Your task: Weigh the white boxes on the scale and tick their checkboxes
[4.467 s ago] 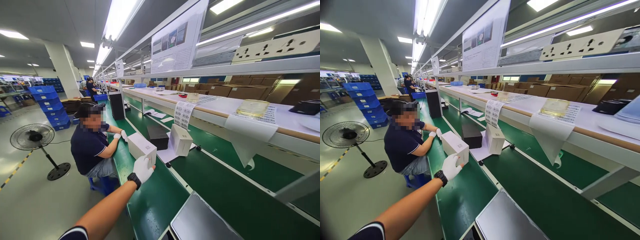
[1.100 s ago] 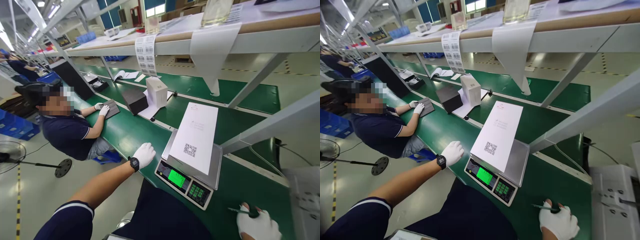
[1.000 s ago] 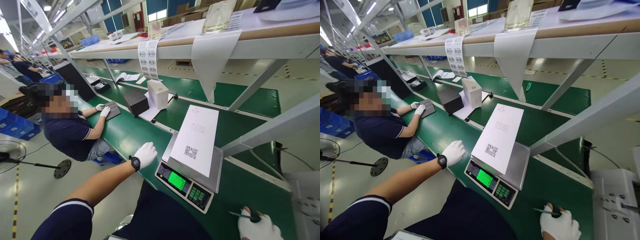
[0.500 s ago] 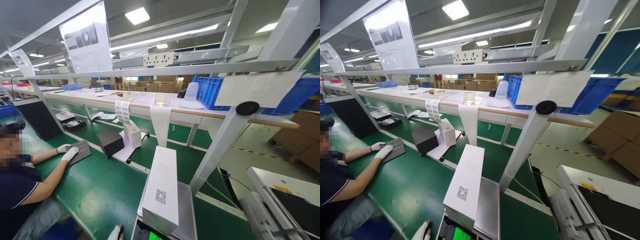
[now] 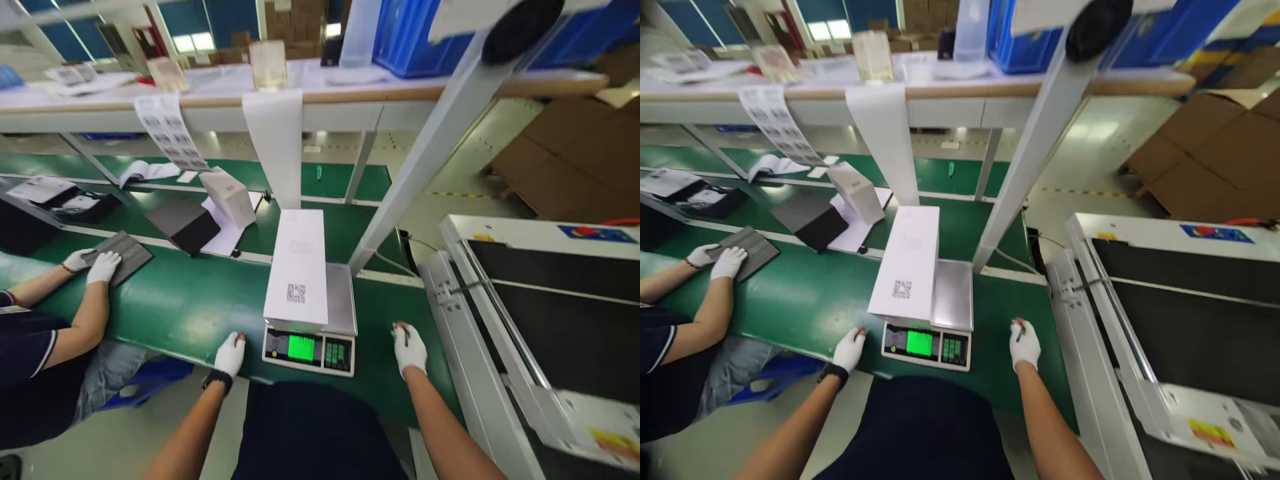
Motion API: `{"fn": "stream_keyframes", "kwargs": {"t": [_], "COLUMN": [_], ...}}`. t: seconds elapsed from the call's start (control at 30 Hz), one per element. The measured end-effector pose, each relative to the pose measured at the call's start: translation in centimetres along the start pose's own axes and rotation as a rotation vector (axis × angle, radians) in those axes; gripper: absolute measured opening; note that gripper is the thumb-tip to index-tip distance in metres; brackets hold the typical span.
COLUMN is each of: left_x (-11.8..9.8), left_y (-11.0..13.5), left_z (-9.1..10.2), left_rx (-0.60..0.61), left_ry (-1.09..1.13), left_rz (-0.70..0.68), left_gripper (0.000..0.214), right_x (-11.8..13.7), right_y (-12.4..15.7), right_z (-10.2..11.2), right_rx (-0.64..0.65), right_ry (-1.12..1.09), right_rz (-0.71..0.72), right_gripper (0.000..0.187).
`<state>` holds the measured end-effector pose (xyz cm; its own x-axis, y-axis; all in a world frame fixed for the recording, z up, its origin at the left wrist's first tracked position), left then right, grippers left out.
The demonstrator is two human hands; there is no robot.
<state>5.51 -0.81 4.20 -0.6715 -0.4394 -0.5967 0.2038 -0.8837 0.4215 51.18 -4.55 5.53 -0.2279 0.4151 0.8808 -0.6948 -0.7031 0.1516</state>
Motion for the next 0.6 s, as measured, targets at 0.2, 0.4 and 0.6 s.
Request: {"fn": "stream_keyframes", "kwargs": {"t": [0.2, 0.4, 0.6], "left_x": [-4.2, -14.1, -21.2], "left_y": [-2.8, -2.0, 3.8], "left_z": [3.7, 6.2, 2.5], "left_rx": [-0.084, -0.078, 0.098], "left_ry": [0.137, 0.576, 0.957], "left_rz": [-0.093, -0.359, -0.335], "left_gripper": [0.042, 0.057, 0.059], "right_x": [3.6, 15.1, 20.7], "right_y": [0.9, 2.4, 5.8], "right_z": [-2.6, -6.7, -10.0], "right_rx": [0.077, 0.275, 0.412], "right_ry": [-0.213, -0.441, -0.623], "right_rz": [-0.065, 0.251, 0.301], "right_gripper": [0.054, 0.046, 0.031]}}
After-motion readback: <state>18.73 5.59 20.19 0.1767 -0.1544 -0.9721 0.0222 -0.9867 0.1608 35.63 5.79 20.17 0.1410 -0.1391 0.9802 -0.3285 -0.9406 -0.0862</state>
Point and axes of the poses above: each hand's wrist, its own y-axis away from the middle knuckle, its own z-axis out of the back of the hand, x = y × z, the point moved 1 cm from there along -y, towards the middle knuckle, and after that the axes turned 6 degrees about x, right-handed, at the moved point
